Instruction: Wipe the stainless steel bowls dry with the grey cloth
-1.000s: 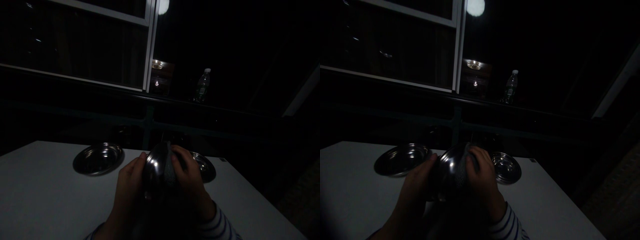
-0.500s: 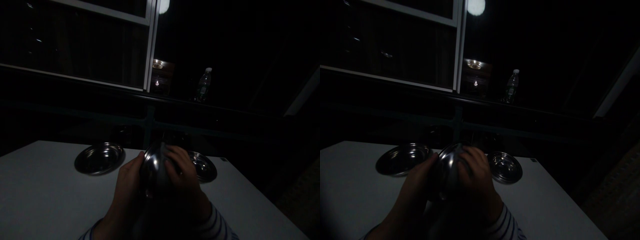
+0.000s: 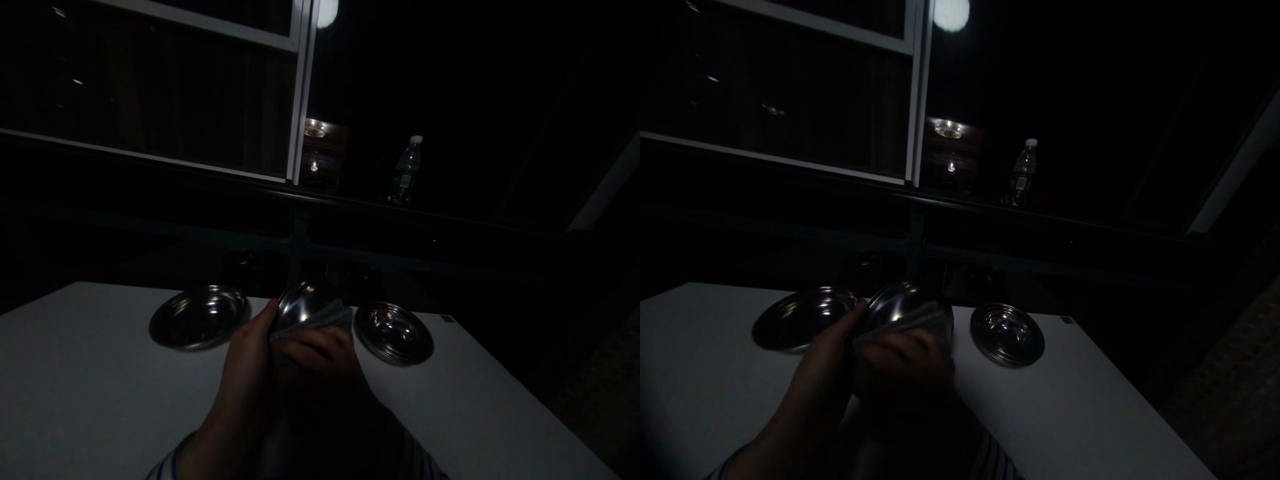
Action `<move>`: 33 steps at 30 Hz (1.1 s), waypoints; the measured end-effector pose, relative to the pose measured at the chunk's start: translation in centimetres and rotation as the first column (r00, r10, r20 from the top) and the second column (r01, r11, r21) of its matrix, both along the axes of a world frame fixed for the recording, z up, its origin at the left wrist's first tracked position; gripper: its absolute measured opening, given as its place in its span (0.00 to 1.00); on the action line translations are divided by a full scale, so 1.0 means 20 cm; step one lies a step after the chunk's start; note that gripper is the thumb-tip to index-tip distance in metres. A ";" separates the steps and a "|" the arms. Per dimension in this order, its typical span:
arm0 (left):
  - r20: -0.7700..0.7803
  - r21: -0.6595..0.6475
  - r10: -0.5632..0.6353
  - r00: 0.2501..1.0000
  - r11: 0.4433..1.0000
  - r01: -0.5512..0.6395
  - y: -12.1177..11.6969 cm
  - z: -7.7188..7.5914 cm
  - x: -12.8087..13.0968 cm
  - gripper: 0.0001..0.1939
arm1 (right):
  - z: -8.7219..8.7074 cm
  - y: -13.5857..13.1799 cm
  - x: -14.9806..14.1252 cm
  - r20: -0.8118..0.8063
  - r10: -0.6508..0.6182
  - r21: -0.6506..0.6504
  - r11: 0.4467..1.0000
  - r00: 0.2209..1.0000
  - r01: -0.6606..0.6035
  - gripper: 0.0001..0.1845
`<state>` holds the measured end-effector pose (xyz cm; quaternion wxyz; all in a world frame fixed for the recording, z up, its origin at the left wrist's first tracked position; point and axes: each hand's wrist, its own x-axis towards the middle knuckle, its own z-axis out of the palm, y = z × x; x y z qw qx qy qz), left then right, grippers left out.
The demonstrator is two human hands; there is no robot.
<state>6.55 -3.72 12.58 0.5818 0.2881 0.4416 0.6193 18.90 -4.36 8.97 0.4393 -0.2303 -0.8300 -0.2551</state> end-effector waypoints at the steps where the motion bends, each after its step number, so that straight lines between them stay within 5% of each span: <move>1: -0.008 0.013 -0.008 1.000 1.000 0.008 0.00 -0.01 0.00 0.14 | -0.01 0.00 0.00 0.013 0.000 0.014 1.000 1.000 0.000 0.10; 5: -0.056 0.049 -0.065 0.996 0.997 0.068 -0.01 -0.01 0.01 0.14 | 0.03 0.04 0.08 -0.086 -0.057 -0.011 0.998 0.995 0.056 0.09; 11: -0.204 0.088 -0.076 0.976 0.992 0.095 -0.06 0.01 0.04 0.18 | 0.10 0.07 0.23 -0.379 -0.199 -0.317 0.946 0.904 0.075 0.12; 15: -0.230 0.001 -0.038 0.973 0.999 0.039 -0.03 -0.03 0.02 0.19 | 0.08 0.04 0.15 -0.200 -0.094 -0.131 0.989 0.975 0.068 0.09; 19: -0.263 0.068 -0.030 0.964 0.996 0.050 0.01 -0.07 0.01 0.21 | 0.06 0.01 0.05 -0.034 -0.066 0.022 0.998 0.997 0.066 0.09; 28: -0.258 0.023 -0.141 0.956 0.988 0.152 -0.06 -0.03 0.06 0.24 | 0.09 0.08 0.23 -0.392 -0.248 -0.361 0.927 0.886 0.099 0.11; 33: -0.247 0.039 -0.117 0.962 0.991 0.131 -0.04 -0.05 0.05 0.23 | 0.08 0.04 0.15 -0.226 -0.160 -0.205 0.972 0.961 0.113 0.11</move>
